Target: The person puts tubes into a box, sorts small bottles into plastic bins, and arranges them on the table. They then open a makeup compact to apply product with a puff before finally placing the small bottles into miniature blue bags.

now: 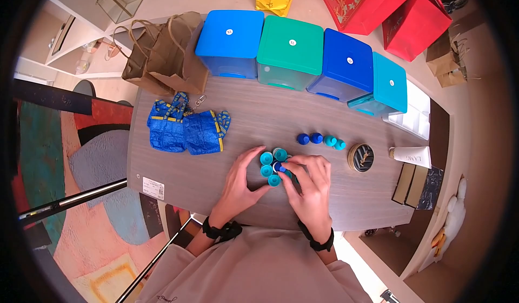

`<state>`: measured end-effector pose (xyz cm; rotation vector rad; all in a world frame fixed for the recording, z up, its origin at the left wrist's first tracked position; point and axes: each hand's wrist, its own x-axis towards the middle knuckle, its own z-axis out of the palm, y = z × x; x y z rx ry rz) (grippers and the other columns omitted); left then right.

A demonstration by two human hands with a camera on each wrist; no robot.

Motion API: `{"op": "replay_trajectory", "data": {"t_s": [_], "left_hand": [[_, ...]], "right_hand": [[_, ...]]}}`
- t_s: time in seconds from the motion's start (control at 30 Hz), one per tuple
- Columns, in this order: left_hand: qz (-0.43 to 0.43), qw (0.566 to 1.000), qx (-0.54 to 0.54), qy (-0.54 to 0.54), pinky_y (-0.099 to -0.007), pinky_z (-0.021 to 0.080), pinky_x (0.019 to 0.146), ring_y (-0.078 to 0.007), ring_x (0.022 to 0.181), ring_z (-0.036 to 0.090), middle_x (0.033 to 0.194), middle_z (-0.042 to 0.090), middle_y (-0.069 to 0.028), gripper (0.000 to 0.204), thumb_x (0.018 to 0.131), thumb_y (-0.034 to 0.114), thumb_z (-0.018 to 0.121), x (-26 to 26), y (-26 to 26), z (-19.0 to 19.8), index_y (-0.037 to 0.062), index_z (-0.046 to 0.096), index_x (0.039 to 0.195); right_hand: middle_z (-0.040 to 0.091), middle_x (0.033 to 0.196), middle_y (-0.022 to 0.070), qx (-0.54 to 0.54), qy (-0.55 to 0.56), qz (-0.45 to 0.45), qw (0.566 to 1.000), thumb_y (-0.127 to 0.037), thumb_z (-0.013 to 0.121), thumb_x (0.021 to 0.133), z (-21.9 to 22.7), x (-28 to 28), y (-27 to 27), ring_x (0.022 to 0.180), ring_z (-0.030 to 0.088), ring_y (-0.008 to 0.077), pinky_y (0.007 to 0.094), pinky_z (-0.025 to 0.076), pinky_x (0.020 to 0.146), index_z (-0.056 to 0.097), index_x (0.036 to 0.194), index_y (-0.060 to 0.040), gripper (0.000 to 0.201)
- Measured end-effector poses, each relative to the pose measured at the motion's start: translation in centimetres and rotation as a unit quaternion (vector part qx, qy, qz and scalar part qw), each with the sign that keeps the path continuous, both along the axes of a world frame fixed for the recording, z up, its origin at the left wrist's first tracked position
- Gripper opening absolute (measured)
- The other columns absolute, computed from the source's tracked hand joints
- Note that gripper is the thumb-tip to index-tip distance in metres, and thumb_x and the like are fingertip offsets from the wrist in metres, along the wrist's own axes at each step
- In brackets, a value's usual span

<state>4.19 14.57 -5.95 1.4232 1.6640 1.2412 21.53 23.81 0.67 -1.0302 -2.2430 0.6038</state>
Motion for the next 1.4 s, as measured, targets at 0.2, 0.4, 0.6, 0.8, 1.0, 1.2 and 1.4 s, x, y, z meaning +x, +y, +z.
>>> {"op": "replay_trajectory", "data": {"t_s": [0.2, 0.4, 0.6, 0.8, 1.0, 1.2, 1.4], "left_hand": [[0.003, 1.0, 0.0, 0.006, -0.0499, 0.045, 0.121, -0.0407, 0.145, 0.056, 0.157, 0.059, -0.0182, 0.096, 0.077, 0.007, 0.095, 0.0, 0.0, 0.1, 0.0062, 0.047, 0.159], [0.003, 1.0, 0.005, 0.001, -0.0498, 0.046, 0.12, -0.0415, 0.144, 0.056, 0.156, 0.058, -0.0191, 0.094, 0.078, 0.008, 0.094, 0.0, 0.0, -0.1, 0.0057, 0.047, 0.16], [0.002, 1.0, 0.005, -0.002, -0.0499, 0.046, 0.12, -0.0418, 0.143, 0.056, 0.156, 0.058, -0.0195, 0.094, 0.078, 0.008, 0.094, 0.0, 0.0, -0.2, 0.0056, 0.047, 0.16], [0.005, 1.0, -0.003, 0.005, -0.0502, 0.046, 0.12, -0.0412, 0.144, 0.057, 0.156, 0.06, -0.0191, 0.094, 0.078, 0.009, 0.096, 0.1, 0.0, -0.1, 0.0058, 0.047, 0.159], [0.004, 1.0, 0.002, 0.005, -0.0502, 0.046, 0.12, -0.0418, 0.144, 0.056, 0.157, 0.058, -0.0195, 0.095, 0.078, 0.009, 0.094, 0.1, 0.0, -0.1, 0.0053, 0.047, 0.16], [0.0, 1.0, 0.002, 0.0, -0.0501, 0.045, 0.121, -0.0425, 0.145, 0.054, 0.158, 0.056, -0.0203, 0.095, 0.078, 0.01, 0.094, 0.2, -0.2, -0.8, 0.004, 0.047, 0.161], [0.011, 1.0, 0.007, 0.013, -0.0501, 0.045, 0.121, -0.0415, 0.145, 0.056, 0.157, 0.059, -0.0196, 0.095, 0.077, 0.01, 0.096, 0.3, -0.2, -0.7, 0.0042, 0.048, 0.159]], "right_hand": [[0.075, 0.111, 0.0077, -0.002, -0.005, 0.007, 1.0, -0.004, 0.09, 0.079, -0.2, -0.1, -0.1, 0.101, 0.067, 0.0296, 0.0432, 0.046, 0.097, 0.08, 0.104, -0.0049, 0.027], [0.074, 0.111, 0.008, -0.001, -0.01, 0.009, 1.0, -0.004, 0.09, 0.079, -0.3, -0.2, -0.1, 0.103, 0.067, 0.0306, 0.0444, 0.046, 0.099, 0.079, 0.104, -0.0047, 0.027], [0.074, 0.11, 0.0082, -0.001, -0.015, 0.009, 1.0, -0.005, 0.09, 0.079, -0.2, -0.1, -0.1, 0.103, 0.067, 0.0323, 0.0464, 0.046, 0.101, 0.079, 0.104, -0.0048, 0.027], [0.074, 0.111, 0.008, 0.01, -0.009, 0.016, 1.0, -0.006, 0.09, 0.08, -0.3, -0.3, -0.1, 0.103, 0.068, 0.0312, 0.0496, 0.047, 0.103, 0.079, 0.104, -0.0052, 0.026], [0.074, 0.111, 0.0084, 0.009, -0.011, 0.019, 1.0, -0.006, 0.09, 0.081, -0.3, -0.2, 0.0, 0.103, 0.068, 0.0317, 0.0502, 0.047, 0.102, 0.079, 0.107, -0.0048, 0.028], [0.073, 0.114, 0.0114, -0.031, 0.002, 0.022, 0.999, -0.007, 0.091, 0.081, 0.0, 0.4, -0.5, 0.106, 0.067, 0.0348, 0.0463, 0.047, 0.099, 0.077, 0.116, -0.0037, 0.038], [0.07, 0.124, 0.0168, -0.096, 0.071, -0.05, 0.992, -0.003, 0.087, 0.086, -1.4, 3.1, -1.9, 0.107, 0.068, 0.034, 0.0425, 0.054, 0.094, 0.07, 0.131, -0.0016, 0.048]]}}
